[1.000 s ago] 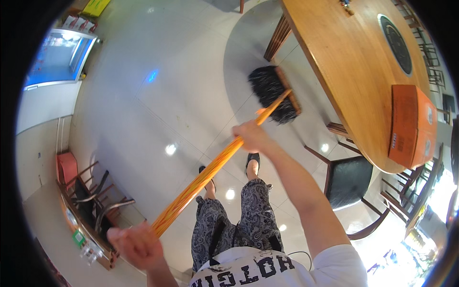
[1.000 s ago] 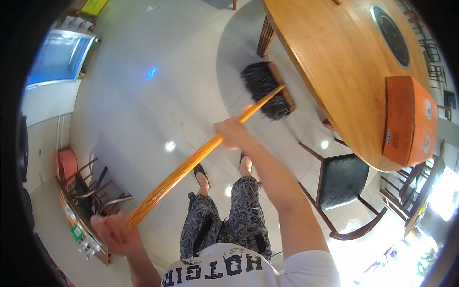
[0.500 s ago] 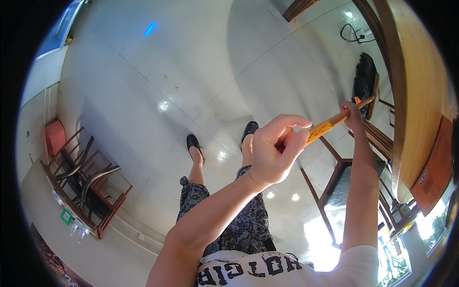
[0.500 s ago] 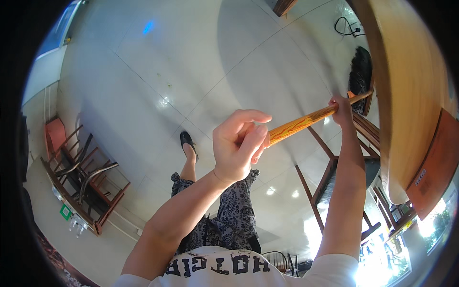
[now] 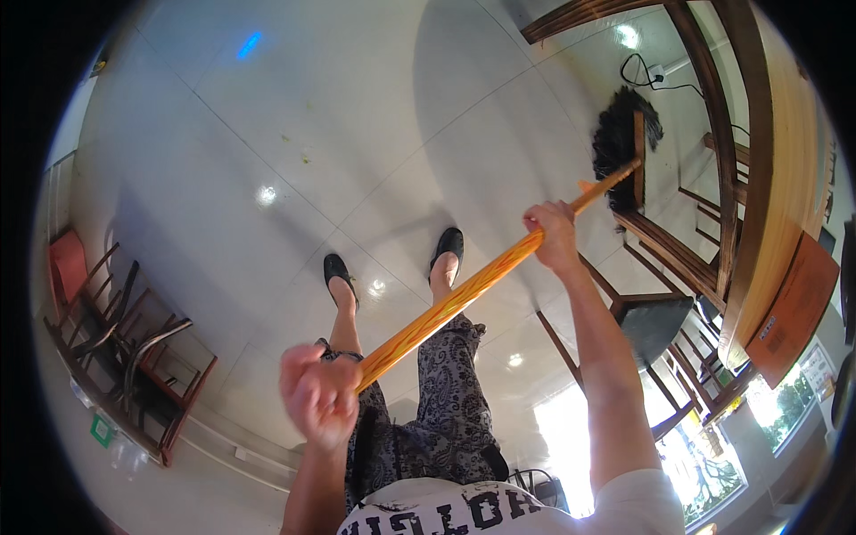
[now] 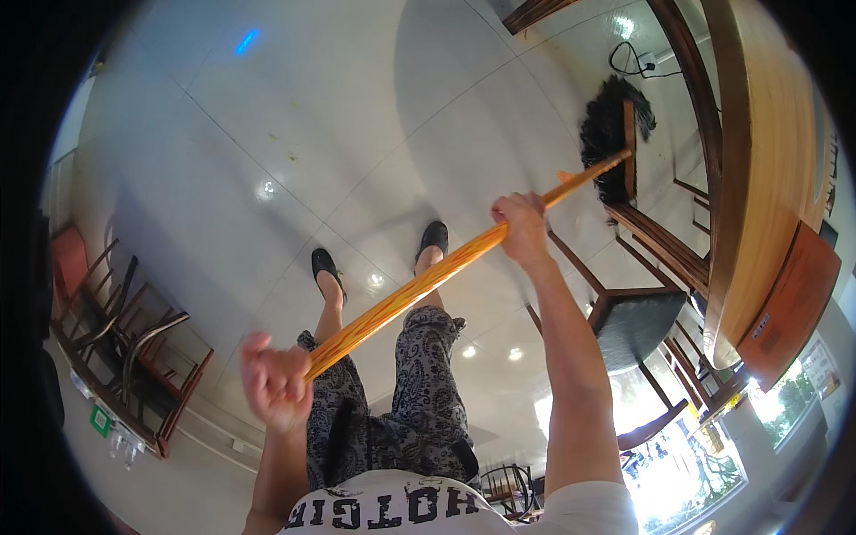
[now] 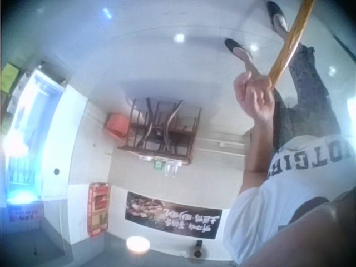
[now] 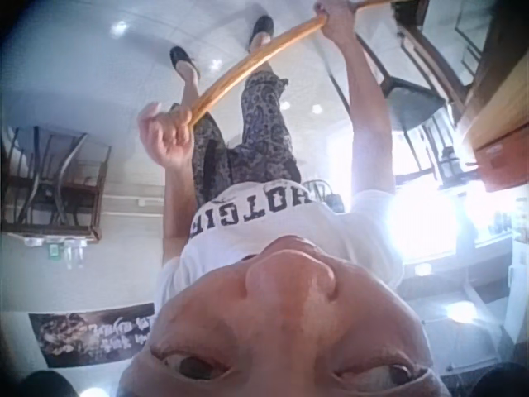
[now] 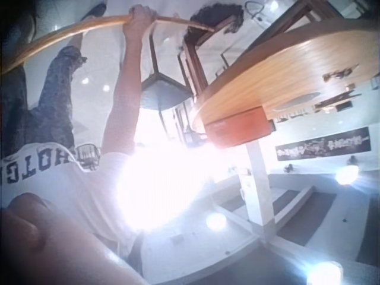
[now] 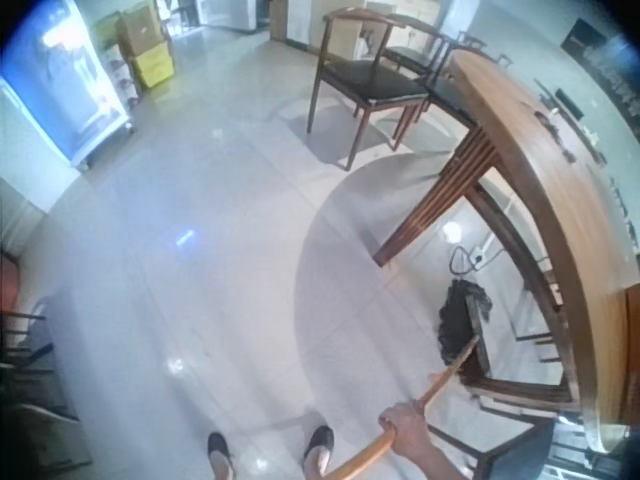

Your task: The person sweeps a tiled floor with a long-handled broom in a restaurant dining area. They move chairs to access areas underneath and around tables, then sweep the floor systematically.

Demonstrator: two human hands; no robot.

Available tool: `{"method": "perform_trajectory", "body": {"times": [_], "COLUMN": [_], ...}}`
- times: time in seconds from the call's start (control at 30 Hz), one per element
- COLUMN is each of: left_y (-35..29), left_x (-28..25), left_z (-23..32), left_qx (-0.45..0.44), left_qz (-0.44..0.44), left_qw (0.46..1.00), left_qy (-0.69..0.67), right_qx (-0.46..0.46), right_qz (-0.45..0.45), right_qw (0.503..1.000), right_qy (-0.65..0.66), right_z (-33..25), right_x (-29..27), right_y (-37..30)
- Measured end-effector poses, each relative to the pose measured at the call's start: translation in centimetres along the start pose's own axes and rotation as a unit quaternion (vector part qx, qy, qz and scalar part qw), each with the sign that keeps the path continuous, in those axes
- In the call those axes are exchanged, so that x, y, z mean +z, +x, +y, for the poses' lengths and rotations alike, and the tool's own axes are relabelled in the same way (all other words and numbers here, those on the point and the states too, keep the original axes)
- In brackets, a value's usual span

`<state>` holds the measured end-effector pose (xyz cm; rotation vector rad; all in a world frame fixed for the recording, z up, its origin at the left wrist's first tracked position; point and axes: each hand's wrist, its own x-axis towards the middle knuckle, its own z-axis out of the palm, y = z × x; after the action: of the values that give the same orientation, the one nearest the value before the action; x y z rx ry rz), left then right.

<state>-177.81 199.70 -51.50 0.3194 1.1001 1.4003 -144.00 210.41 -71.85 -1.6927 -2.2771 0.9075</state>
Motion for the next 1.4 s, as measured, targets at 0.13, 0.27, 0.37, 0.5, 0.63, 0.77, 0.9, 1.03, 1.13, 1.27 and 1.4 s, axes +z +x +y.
{"method": "perform_trajectory", "body": {"times": [0.13,0.27,0.37,0.5,0.63,0.77,0.9,1.03,1.13,1.27,1.4], "left_y": [-3.1,-0.7,4.0,7.5,4.9,0.2,-2.9,-6.1,-9.8,-13.9,-16.9], "left_x": [-1.9,-0.6,2.0,5.3,4.6,2.4,-1.9,-5.7,-6.9,-6.5,-3.0], "left_z": [5.0,5.0,-0.9,-8.4,-8.4,-5.3,2.3,13.4,23.0,35.1,42.2], "left_qx": [0.062,0.066,0.019,-0.049,-0.148,-0.206,-0.179,-0.118,-0.046,0.051,0.165], "left_qz": [0.078,0.094,0.028,-0.038,-0.025,-0.045,-0.028,-0.035,0.019,0.04,0.1], "left_qw": [0.995,0.992,0.999,0.998,0.969,0.956,0.98,0.99,0.989,0.966,0.861], "left_qy": [0.016,0.04,0.025,-0.015,-0.199,-0.204,-0.087,0.065,0.142,0.248,0.471], "right_qx": [-0.069,-0.09,-0.086,-0.007,-0.004,0.039,-0.017,-0.047,-0.038,-0.066,-0.091], "right_qz": [0.003,-0.015,-0.032,-0.001,-0.059,-0.106,-0.03,0.056,-0.034,0.007,-0.075], "right_qw": [0.997,0.996,0.991,0.989,0.983,0.976,0.996,0.995,0.999,0.994,0.965], "right_qy": [0.021,0.002,-0.1,-0.145,-0.175,-0.189,-0.087,-0.069,-0.004,0.086,0.236], "right_z": [-4.7,-4.2,1.5,9.3,10.2,5.6,-1.7,-12.0,-22.4,-36.7,-45.5], "right_x": [0.7,0.3,-2.3,-4.6,-3.9,-2.4,1.3,5.8,7.4,7.9,6.4], "right_y": [3.4,8.9,13.2,15.1,12.6,7.8,3.7,0.9,0.1,-0.3,1.3]}}
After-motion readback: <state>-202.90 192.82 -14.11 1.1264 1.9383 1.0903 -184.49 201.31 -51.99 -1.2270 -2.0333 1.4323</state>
